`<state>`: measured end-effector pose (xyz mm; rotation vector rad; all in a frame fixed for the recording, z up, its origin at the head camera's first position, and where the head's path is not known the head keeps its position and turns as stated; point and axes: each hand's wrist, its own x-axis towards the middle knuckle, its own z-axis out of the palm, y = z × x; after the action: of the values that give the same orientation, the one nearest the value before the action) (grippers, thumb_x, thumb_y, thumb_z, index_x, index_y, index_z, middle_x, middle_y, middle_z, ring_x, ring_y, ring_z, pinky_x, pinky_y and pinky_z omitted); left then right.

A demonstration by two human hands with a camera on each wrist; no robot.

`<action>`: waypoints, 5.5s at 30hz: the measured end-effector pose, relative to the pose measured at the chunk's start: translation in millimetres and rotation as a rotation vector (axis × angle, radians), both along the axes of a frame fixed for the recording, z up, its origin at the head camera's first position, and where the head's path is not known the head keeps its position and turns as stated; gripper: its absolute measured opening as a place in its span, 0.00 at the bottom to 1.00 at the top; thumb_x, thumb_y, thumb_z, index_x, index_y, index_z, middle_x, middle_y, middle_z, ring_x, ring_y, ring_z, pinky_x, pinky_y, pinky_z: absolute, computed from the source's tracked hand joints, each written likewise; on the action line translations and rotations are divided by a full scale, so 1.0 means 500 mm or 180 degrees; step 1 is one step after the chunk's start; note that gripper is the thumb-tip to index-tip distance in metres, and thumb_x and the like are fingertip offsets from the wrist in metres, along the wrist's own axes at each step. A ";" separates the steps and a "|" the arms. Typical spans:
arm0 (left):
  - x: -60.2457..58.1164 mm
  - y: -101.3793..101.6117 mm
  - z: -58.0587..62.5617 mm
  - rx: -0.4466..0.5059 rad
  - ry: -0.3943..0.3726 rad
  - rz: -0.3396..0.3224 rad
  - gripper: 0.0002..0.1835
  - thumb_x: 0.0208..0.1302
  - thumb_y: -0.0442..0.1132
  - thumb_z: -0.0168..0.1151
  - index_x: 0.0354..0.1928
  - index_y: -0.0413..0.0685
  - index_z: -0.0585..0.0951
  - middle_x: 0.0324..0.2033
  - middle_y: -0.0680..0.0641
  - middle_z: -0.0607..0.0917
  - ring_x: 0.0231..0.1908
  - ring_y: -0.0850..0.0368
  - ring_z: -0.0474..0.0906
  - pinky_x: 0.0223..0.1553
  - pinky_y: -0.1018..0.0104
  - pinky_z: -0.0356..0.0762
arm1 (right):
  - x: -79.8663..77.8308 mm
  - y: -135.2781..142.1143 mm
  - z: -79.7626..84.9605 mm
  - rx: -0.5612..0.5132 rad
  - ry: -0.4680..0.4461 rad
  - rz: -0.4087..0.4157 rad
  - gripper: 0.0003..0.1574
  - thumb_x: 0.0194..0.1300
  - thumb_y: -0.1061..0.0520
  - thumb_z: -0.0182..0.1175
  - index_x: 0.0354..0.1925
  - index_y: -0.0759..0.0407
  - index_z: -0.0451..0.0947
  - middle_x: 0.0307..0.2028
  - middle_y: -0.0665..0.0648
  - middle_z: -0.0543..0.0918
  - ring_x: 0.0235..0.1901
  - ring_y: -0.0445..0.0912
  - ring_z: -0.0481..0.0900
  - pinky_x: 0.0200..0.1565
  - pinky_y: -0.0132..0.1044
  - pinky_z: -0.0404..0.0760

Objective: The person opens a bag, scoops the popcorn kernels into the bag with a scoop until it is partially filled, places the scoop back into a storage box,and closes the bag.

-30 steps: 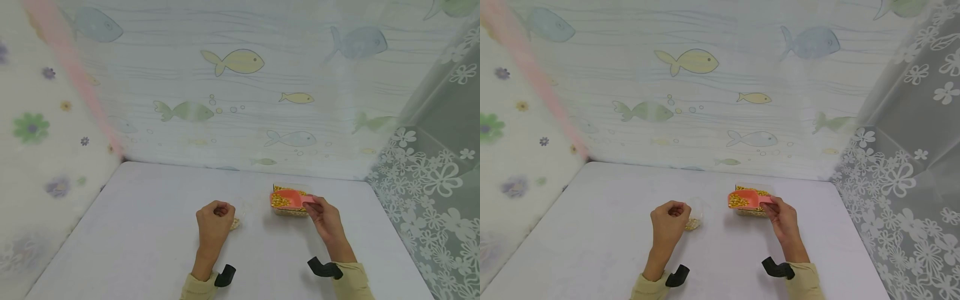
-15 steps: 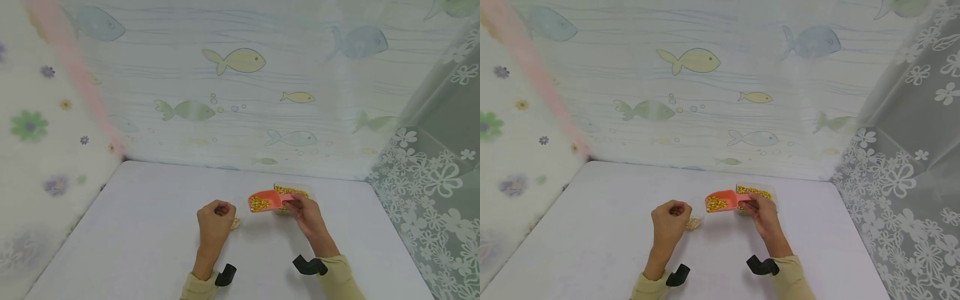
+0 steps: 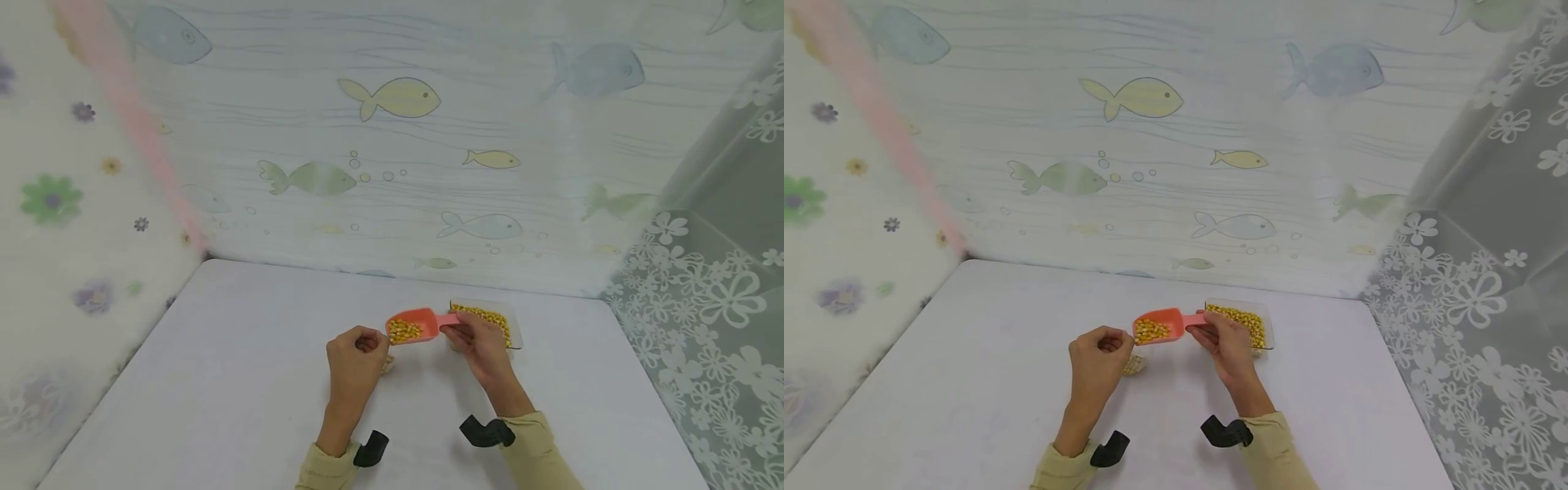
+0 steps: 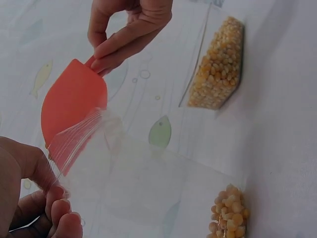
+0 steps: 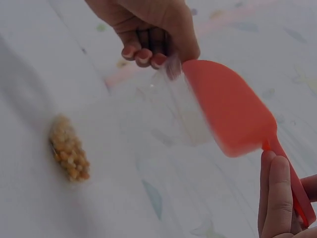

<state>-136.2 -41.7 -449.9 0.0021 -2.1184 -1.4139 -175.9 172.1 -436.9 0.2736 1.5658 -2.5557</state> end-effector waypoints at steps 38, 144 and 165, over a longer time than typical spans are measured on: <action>0.004 -0.001 0.005 0.0046 -0.0086 0.0015 0.06 0.55 0.26 0.69 0.23 0.37 0.84 0.17 0.48 0.81 0.18 0.62 0.74 0.22 0.71 0.77 | 0.032 -0.066 0.039 0.1501 0.1007 -0.0097 0.13 0.71 0.65 0.62 0.48 0.74 0.83 0.41 0.70 0.88 0.33 0.44 0.90 0.39 0.36 0.87; 0.000 0.001 -0.002 0.0098 -0.0046 0.0032 0.08 0.55 0.25 0.66 0.21 0.41 0.85 0.15 0.51 0.80 0.17 0.63 0.74 0.22 0.69 0.77 | -0.021 0.226 -0.081 0.2310 0.0621 -0.1534 0.18 0.73 0.61 0.59 0.50 0.78 0.81 0.35 0.56 0.88 0.28 0.30 0.86 0.35 0.26 0.84; -0.002 0.002 -0.003 0.0074 -0.0017 0.0044 0.08 0.55 0.25 0.66 0.21 0.41 0.85 0.15 0.51 0.80 0.17 0.63 0.74 0.22 0.69 0.77 | -0.031 0.247 -0.095 0.1232 -0.0189 -0.1323 0.21 0.76 0.58 0.54 0.57 0.74 0.75 0.30 0.42 0.85 0.32 0.34 0.88 0.42 0.28 0.84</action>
<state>-137.1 -40.7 -451.3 0.0297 -2.1023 -1.4320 -191.6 295.5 -484.6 0.7824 2.1667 -2.4561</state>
